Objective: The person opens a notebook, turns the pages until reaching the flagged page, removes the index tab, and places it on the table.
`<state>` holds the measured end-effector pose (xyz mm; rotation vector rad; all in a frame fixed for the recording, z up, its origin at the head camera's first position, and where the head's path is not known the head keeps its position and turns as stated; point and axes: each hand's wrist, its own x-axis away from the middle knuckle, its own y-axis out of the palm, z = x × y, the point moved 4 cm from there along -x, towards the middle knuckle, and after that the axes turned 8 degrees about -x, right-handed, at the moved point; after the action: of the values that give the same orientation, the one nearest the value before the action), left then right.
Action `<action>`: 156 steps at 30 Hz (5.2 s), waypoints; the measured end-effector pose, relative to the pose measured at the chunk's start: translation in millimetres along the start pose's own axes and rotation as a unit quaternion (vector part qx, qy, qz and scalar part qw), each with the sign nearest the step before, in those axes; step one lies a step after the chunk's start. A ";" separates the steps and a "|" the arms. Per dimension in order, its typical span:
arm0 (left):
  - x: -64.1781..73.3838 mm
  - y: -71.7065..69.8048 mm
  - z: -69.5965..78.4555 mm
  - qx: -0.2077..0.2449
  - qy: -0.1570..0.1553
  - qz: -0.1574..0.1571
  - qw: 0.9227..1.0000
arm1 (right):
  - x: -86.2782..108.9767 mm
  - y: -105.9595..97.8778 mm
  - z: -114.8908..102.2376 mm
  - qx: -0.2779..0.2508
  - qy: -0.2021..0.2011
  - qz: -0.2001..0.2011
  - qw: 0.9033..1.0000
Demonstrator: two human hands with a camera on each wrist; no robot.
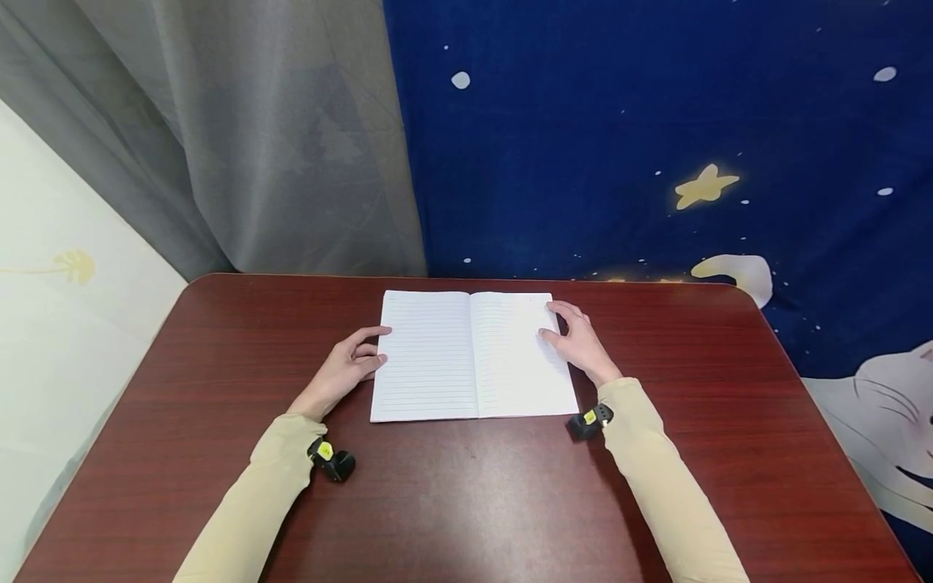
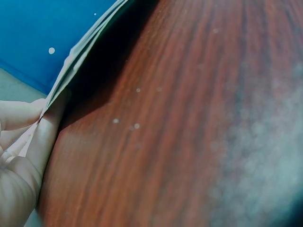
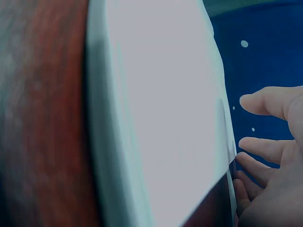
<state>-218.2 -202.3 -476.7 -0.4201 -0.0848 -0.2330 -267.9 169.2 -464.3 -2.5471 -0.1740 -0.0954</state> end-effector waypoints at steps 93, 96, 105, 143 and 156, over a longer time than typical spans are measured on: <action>1.2 0.4 0.5 0.018 0.000 -0.009 1.000 | 46.8 69.4 -48.0 -0.391 -0.112 -0.040 0.912; 0.6 1.0 0.2 0.016 -0.002 -0.008 1.000 | 46.3 75.5 -47.5 -0.429 -0.086 -0.013 0.899; 0.2 0.1 -0.5 0.013 -0.004 -0.007 1.000 | 47.0 100.2 -48.9 -0.429 -0.015 -0.033 0.903; -0.3 2.3 -2.0 0.004 -0.003 0.004 1.000 | 57.1 113.7 -63.7 -0.245 -0.050 -0.062 0.966; -1.2 1.6 -0.6 -0.008 0.003 0.002 1.000 | 50.4 72.2 -41.1 -0.232 -0.055 0.006 0.971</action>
<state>-219.0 -200.9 -478.0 -0.4351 -0.0755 -0.2321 -208.9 92.0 -464.4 -3.0226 -0.1977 0.0129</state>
